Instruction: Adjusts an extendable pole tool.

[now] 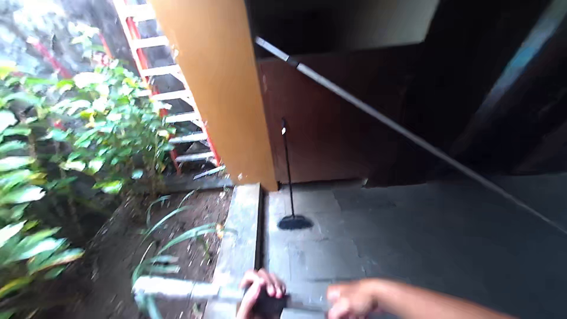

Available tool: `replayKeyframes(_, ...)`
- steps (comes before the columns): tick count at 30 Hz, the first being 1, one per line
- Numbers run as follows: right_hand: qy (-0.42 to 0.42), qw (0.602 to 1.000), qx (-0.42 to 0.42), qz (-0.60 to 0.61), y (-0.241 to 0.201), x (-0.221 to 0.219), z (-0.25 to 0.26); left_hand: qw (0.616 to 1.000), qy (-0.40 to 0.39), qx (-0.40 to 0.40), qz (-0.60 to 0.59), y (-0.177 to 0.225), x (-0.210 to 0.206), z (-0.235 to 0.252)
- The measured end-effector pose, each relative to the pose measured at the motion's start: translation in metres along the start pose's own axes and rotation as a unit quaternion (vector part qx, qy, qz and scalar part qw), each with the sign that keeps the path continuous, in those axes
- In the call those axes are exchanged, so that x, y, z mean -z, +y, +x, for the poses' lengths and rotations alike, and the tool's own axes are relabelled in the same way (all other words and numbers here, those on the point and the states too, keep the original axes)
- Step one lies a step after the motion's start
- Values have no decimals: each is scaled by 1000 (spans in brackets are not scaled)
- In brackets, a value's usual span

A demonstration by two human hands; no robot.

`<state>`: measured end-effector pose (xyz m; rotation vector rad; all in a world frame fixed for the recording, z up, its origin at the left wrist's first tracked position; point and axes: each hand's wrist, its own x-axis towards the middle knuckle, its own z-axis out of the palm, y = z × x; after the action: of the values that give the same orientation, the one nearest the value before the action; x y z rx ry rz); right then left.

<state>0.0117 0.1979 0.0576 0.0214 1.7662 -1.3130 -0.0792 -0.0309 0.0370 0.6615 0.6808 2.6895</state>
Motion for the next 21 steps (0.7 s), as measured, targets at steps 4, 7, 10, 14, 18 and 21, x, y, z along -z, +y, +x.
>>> replayKeyframes(4,4,996,-53,-71,-22,1,34,995,60,-10,-80,7,15,7)
replayKeyframes(7,75,978,-93,-169,-23,-5,71,984,168,-12,-61,4,42,6)
replayKeyframes(10,104,966,-96,-215,-21,-15,101,966,255,-7,-31,5,64,2)
replayKeyframes(14,119,962,-87,-228,-18,-32,133,935,354,5,14,16,80,-5)
replayKeyframes(18,119,960,-89,-238,-18,-46,155,898,436,20,50,23,94,-11)
replayKeyframes(21,120,959,-101,-235,-13,-55,164,874,482,18,64,25,99,-17)
